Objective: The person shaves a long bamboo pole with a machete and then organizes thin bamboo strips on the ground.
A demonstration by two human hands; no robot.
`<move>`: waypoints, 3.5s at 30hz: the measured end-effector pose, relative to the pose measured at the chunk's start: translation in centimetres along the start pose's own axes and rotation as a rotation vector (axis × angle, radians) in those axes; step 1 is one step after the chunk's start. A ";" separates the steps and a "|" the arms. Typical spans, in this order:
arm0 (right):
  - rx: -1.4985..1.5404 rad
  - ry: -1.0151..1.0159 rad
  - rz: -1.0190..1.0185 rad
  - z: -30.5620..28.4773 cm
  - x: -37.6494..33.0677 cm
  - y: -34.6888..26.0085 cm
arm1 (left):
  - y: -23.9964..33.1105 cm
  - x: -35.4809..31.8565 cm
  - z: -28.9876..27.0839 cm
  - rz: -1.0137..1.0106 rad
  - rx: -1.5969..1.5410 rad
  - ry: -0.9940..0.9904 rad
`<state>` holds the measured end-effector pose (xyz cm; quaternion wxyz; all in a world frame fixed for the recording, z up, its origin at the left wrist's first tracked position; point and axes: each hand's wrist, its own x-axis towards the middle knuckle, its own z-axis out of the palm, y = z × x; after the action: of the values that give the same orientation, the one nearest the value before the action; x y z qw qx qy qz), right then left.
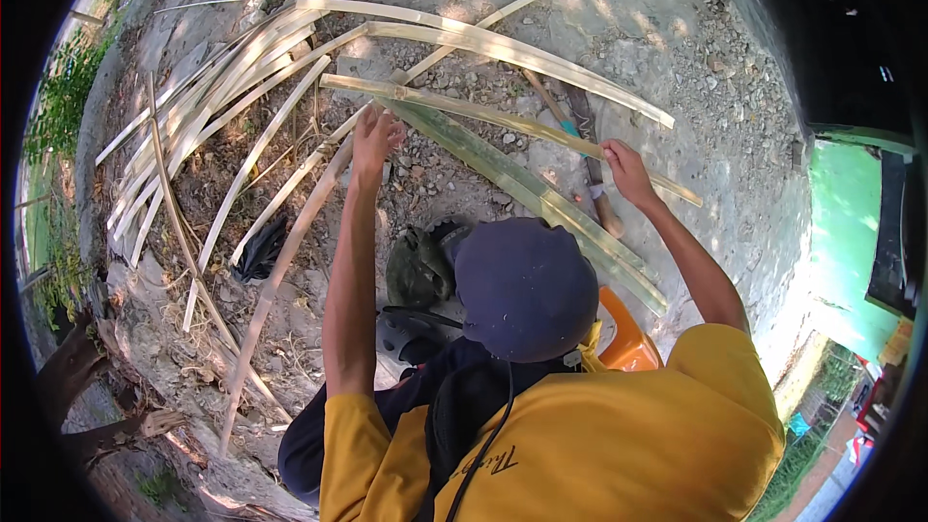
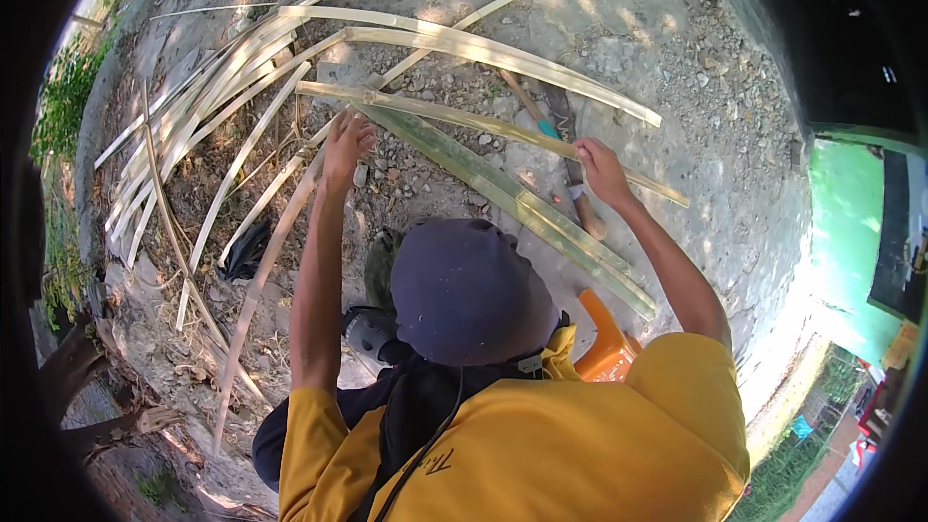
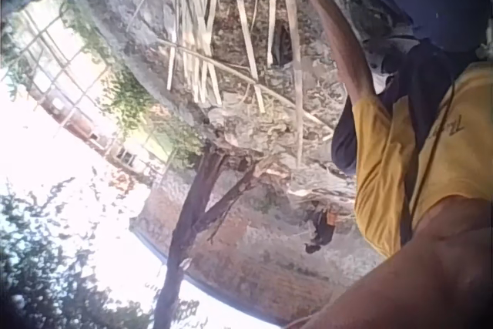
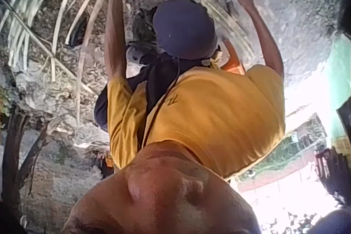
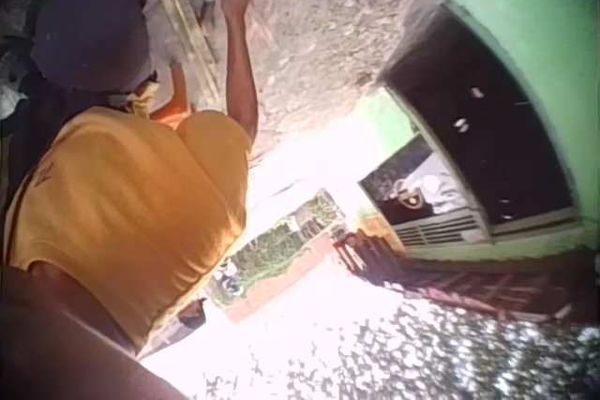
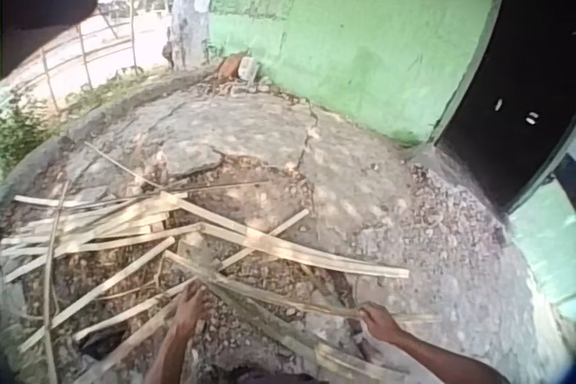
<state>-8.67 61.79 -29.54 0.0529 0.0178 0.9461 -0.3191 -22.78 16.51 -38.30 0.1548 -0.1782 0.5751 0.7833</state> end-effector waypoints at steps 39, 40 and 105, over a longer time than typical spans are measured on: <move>-0.427 0.120 -0.178 4.8 16.9 -0.9 | -2.3 -2.2 0.5 -0.095 0.076 -0.129; -0.497 0.136 -0.134 5.7 18.2 -0.9 | -2.2 -2.6 0.2 -0.070 0.076 -0.109; -0.010 -0.029 -0.110 7.7 0.5 -14.7 | 2.2 -4.8 7.8 -0.125 -0.319 -0.316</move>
<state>-9.46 45.44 -26.81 0.0492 -0.0390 0.9463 -0.3171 -20.28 23.12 -32.14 0.2610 -0.1109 0.4003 0.8714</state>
